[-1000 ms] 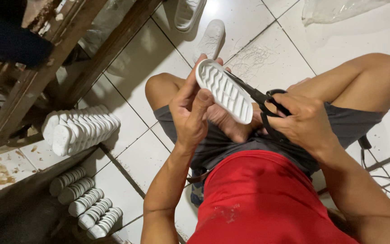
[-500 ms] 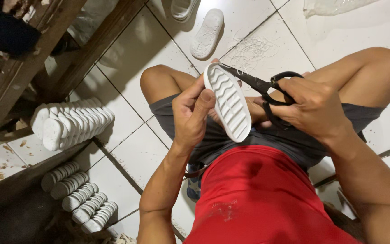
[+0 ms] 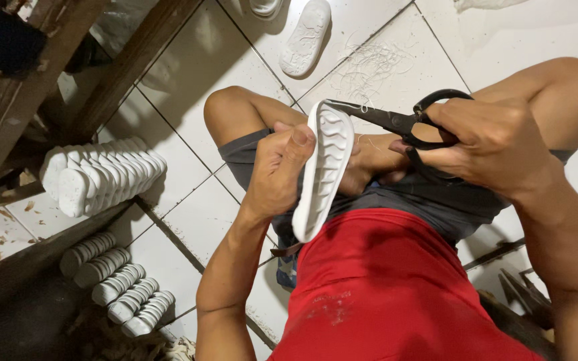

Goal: The person sits on the floor and uses large shears to trim excess material from the edges of white slipper soles. They handle the soles one at a time, rotating them to cut along the perimeter, and place finished pieces into a nearby stack.

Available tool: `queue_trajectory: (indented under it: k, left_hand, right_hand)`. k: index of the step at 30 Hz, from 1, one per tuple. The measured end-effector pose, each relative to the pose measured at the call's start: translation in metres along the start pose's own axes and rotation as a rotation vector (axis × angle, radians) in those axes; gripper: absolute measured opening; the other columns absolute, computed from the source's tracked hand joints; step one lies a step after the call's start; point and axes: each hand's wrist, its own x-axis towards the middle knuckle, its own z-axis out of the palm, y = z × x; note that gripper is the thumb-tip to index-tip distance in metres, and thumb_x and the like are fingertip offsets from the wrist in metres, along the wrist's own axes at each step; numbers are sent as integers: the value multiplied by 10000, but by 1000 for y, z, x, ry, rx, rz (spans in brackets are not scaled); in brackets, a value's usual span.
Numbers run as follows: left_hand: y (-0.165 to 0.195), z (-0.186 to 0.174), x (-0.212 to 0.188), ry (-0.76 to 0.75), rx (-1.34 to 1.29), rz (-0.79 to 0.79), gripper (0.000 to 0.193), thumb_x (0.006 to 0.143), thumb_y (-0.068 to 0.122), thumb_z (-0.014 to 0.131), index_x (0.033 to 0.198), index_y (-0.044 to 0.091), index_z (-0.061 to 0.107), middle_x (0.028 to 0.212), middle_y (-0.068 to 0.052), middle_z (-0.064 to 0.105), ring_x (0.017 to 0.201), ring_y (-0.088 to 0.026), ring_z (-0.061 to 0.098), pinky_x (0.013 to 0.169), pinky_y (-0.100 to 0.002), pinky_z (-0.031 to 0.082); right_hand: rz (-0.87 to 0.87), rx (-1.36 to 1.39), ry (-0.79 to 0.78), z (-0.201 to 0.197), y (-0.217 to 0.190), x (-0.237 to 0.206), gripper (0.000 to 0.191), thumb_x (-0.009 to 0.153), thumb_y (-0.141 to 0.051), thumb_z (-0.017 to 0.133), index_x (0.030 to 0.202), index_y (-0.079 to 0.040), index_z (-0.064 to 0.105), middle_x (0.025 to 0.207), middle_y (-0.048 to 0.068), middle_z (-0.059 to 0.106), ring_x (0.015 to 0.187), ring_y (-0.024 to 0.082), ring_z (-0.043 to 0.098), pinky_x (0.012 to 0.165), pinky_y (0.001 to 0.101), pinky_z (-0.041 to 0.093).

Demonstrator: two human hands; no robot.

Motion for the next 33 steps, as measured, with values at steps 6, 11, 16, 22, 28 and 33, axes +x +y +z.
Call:
queue_trajectory:
  k: [6, 11, 16, 22, 28, 33]
  left_hand:
    - [6, -2, 0, -12, -44, -149, 666, 1170, 473, 362, 1254, -99, 694, 997, -143, 729, 868, -127, 637, 786, -253, 529]
    - [2, -12, 15, -124, -465, -345, 729, 1121, 500, 334, 1259, -132, 668, 915, -251, 725, 729, -245, 683, 620, -295, 552]
    - [-25, -5, 33, 82, -561, -597, 767, 1065, 540, 340, 1169, -156, 645, 738, -285, 691, 503, -319, 680, 389, -350, 565]
    - [-38, 32, 23, -268, -789, -151, 736, 1105, 554, 445, 1319, -150, 452, 1119, -285, 598, 932, -304, 623, 786, -355, 518]
    - [-35, 51, 0, 160, -209, 206, 964, 963, 272, 815, 1652, 11, 193, 1629, -200, 371, 1491, -247, 448, 1281, -369, 368]
    - [-37, 35, 5, 280, -364, 238, 964, 901, 274, 884, 1597, -67, 309, 1538, -238, 500, 1402, -310, 553, 1208, -414, 470]
  right_hand:
    - [-11, 62, 6, -5, 7, 0, 293, 862, -242, 845, 868, 23, 721, 686, 45, 640, 540, 138, 573, 472, 294, 420]
    - [111, -10, -285, -16, 7, 8, 377, 785, -330, 949, 768, -6, 758, 530, 69, 656, 429, 162, 590, 408, 326, 420]
    - [441, 981, 21, -2, -27, 16, 280, 820, -149, 785, 1019, 22, 689, 813, 37, 680, 671, 86, 642, 585, 212, 520]
    - [714, 1599, 103, 37, -41, 28, 114, 930, -73, 705, 1001, 15, 688, 731, 59, 684, 547, 137, 662, 479, 263, 556]
    - [757, 1997, 86, 51, -30, 33, 142, 978, -108, 668, 914, 18, 679, 686, 63, 652, 509, 140, 631, 454, 258, 513]
    - [729, 1441, -43, 39, -34, 17, 232, 914, -221, 738, 954, 6, 711, 695, 34, 685, 539, 82, 629, 453, 218, 484]
